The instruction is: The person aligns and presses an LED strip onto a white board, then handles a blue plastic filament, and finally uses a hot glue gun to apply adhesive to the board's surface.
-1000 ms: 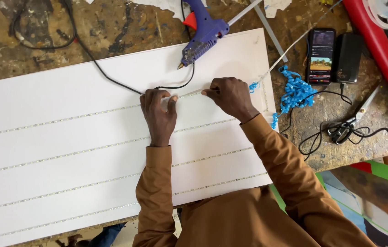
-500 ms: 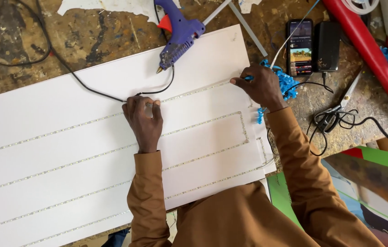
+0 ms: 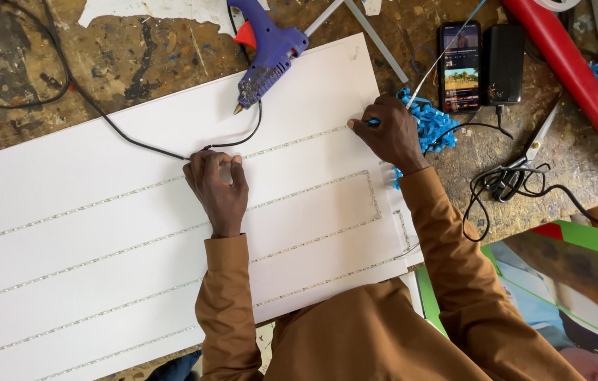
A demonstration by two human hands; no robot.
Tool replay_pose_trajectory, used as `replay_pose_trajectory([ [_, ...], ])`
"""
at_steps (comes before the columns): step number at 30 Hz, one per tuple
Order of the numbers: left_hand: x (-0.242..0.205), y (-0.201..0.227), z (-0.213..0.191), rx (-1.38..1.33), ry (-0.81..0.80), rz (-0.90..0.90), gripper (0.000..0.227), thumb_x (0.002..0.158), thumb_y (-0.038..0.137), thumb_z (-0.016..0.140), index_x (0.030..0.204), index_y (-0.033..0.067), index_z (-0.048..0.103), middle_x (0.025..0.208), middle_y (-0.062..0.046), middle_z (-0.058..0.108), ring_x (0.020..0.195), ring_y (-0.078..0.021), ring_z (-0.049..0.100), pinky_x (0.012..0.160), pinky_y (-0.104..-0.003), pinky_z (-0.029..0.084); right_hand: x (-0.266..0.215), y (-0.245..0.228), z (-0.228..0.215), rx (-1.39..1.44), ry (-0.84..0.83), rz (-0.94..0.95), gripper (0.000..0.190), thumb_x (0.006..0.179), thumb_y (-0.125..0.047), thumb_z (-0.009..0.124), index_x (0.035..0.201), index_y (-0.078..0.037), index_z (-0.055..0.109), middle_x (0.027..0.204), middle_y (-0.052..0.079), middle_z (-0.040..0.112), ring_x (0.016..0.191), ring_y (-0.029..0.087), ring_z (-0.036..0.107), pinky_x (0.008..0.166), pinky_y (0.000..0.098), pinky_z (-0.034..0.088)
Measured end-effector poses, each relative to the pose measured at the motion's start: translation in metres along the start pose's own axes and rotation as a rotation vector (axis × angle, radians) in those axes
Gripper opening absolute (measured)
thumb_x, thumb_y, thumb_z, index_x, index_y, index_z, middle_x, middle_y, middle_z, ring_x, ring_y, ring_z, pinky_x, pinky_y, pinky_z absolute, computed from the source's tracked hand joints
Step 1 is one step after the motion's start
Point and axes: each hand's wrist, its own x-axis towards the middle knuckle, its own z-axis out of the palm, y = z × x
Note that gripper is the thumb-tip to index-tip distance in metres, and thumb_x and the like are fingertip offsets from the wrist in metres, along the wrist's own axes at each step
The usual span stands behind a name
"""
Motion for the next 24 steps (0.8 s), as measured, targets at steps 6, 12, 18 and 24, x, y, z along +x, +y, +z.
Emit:
replay_pose_trajectory([
  [6,0.002,-0.002,0.0,-0.005,-0.004,0.021,0.022,0.102,0.009,0.083,0.097,0.0183,0.064,0.101,0.002,0.055,0.099,-0.031,0.058,0.093,-0.049,0.043,0.003,0.011,0.007,0.073,0.02,-0.015,0.036,0.1,-0.036,0.09,0.078,-0.015,0.071,0.081,0.006,0.06,0.087,0.033,0.068,0.071,0.0492,0.056],
  [12,0.0,-0.005,0.002,0.022,-0.004,0.021,0.019,0.101,0.009,0.081,0.1,0.0204,0.066,0.103,0.003,0.056,0.101,-0.0303,0.058,0.091,-0.049,0.043,0.004,-0.005,-0.001,0.076,0.01,-0.016,0.032,0.099,-0.029,0.086,0.076,-0.014,0.07,0.077,0.006,0.057,0.086,0.034,0.066,0.074,0.0504,0.057],
  [18,0.0,0.003,0.002,0.063,-0.032,0.005,0.02,0.097,0.006,0.078,0.102,0.0235,0.072,0.102,0.004,0.055,0.102,-0.0296,0.056,0.092,-0.05,0.043,0.004,-0.003,0.002,0.06,-0.016,-0.012,0.032,0.096,-0.031,0.088,0.075,-0.014,0.07,0.077,0.008,0.06,0.089,0.035,0.066,0.075,0.0516,0.057],
  [24,-0.001,-0.008,0.003,0.044,-0.063,-0.015,0.019,0.098,0.007,0.079,0.102,0.0242,0.073,0.103,0.004,0.056,0.105,-0.03,0.057,0.095,-0.051,0.044,0.006,-0.004,-0.001,0.036,-0.056,-0.011,0.027,0.095,-0.03,0.087,0.08,-0.013,0.074,0.079,0.01,0.064,0.097,0.037,0.069,0.081,0.0561,0.06],
])
